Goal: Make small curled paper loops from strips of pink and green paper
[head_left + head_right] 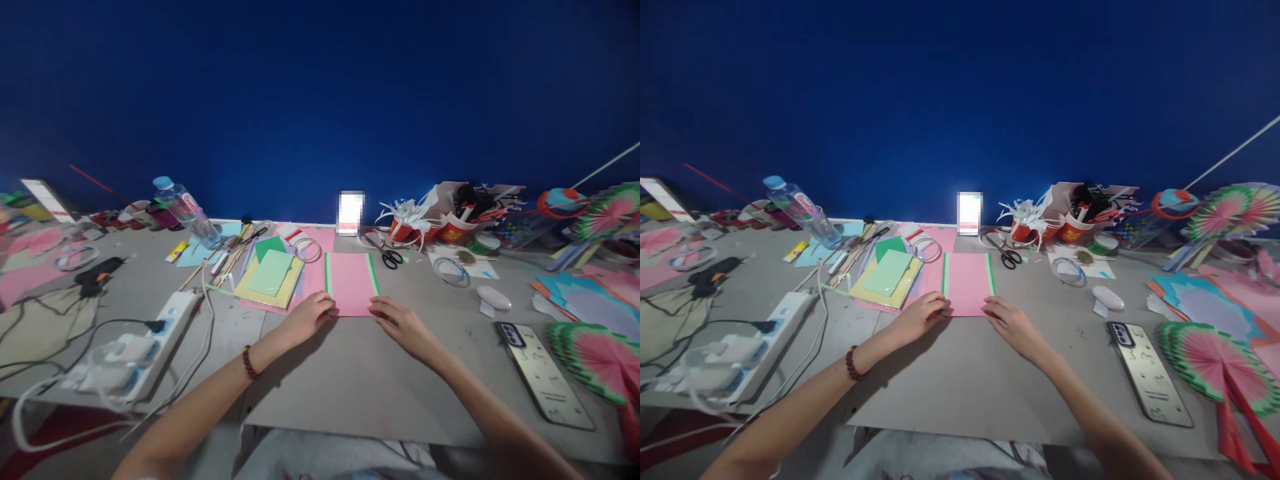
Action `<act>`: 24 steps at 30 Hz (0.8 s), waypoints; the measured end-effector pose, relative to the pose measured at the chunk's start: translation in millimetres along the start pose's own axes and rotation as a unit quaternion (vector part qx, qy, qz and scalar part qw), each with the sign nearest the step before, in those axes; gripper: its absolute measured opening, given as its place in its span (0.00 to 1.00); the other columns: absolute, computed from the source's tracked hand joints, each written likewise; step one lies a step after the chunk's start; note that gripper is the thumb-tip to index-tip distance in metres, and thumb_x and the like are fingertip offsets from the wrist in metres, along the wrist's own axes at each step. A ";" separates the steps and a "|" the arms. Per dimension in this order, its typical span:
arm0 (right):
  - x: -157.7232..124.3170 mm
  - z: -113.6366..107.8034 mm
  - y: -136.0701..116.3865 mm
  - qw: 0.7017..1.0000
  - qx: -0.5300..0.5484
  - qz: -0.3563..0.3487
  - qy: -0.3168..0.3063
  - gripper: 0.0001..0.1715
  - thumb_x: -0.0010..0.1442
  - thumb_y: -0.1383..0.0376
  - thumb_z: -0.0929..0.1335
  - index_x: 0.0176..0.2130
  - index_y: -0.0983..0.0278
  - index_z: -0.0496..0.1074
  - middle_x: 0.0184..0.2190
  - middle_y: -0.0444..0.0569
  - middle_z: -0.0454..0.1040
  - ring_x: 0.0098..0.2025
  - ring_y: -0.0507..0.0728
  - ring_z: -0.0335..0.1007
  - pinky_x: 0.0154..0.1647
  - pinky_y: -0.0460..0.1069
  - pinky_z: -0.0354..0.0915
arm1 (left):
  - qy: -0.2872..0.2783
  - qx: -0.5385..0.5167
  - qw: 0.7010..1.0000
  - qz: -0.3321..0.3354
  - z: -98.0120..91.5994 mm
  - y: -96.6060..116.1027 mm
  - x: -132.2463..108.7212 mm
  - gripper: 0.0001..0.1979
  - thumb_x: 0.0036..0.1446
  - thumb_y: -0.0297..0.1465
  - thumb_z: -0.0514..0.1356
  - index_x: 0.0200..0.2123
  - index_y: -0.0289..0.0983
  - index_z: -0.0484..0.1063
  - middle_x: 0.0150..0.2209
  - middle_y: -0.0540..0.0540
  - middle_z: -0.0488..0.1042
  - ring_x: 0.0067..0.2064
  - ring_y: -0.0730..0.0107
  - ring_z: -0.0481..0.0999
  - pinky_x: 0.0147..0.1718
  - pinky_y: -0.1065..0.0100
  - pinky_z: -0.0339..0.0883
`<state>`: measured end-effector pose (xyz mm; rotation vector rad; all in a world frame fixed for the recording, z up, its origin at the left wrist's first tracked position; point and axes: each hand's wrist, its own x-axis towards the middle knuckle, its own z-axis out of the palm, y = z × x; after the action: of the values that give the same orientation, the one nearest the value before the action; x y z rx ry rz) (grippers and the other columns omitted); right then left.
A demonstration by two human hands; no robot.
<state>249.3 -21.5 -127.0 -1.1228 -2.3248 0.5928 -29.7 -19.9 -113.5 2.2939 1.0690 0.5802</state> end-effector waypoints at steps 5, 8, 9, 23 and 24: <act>-0.6 1.2 8.7 0.999 0.002 -0.017 0.033 0.10 0.64 0.65 0.64 0.45 0.61 0.72 0.50 0.55 0.72 0.50 0.59 0.72 0.50 0.54 0.70 | 0.025 0.117 0.992 0.043 5.0 -6.3 -1.7 0.07 0.63 0.24 0.53 0.39 0.37 0.71 0.37 0.45 0.73 0.41 0.65 0.72 0.38 0.67 0.66; -1.6 1.8 13.0 0.997 -0.036 -0.023 0.063 0.09 0.62 0.63 0.67 0.43 0.61 0.73 0.47 0.55 0.73 0.50 0.61 0.71 0.50 0.57 0.69 | 0.072 0.178 0.978 0.081 7.8 -8.1 -1.8 0.08 0.63 0.25 0.52 0.38 0.36 0.71 0.35 0.44 0.74 0.38 0.65 0.72 0.35 0.66 0.65; -1.7 1.9 14.1 0.996 -0.046 -0.022 0.072 0.09 0.62 0.62 0.68 0.43 0.61 0.73 0.46 0.55 0.73 0.49 0.61 0.71 0.50 0.57 0.69 | 0.091 0.185 0.974 0.093 7.8 -8.0 -1.4 0.08 0.63 0.25 0.52 0.39 0.36 0.71 0.36 0.44 0.75 0.38 0.65 0.72 0.35 0.66 0.65; 1.2 -5.5 8.4 0.980 -0.011 -0.024 0.198 0.10 0.65 0.63 0.65 0.38 0.60 0.78 0.32 0.50 0.78 0.36 0.57 0.73 0.36 0.52 0.71 | 0.203 -0.068 0.976 0.025 -4.8 1.1 -2.9 0.07 0.63 0.31 0.56 0.38 0.38 0.75 0.34 0.46 0.76 0.38 0.69 0.73 0.40 0.66 0.66; 0.9 -5.9 8.0 0.980 -0.008 -0.022 0.198 0.11 0.65 0.63 0.65 0.37 0.60 0.78 0.31 0.50 0.78 0.35 0.57 0.73 0.35 0.52 0.71 | 0.212 -0.072 0.974 0.026 -4.2 0.6 -3.0 0.06 0.63 0.31 0.57 0.37 0.38 0.75 0.33 0.47 0.76 0.38 0.69 0.73 0.39 0.66 0.66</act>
<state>257.0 -15.2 -126.7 -1.0803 -2.0080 0.2998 -33.5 -21.4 -110.4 2.1251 1.1134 1.1686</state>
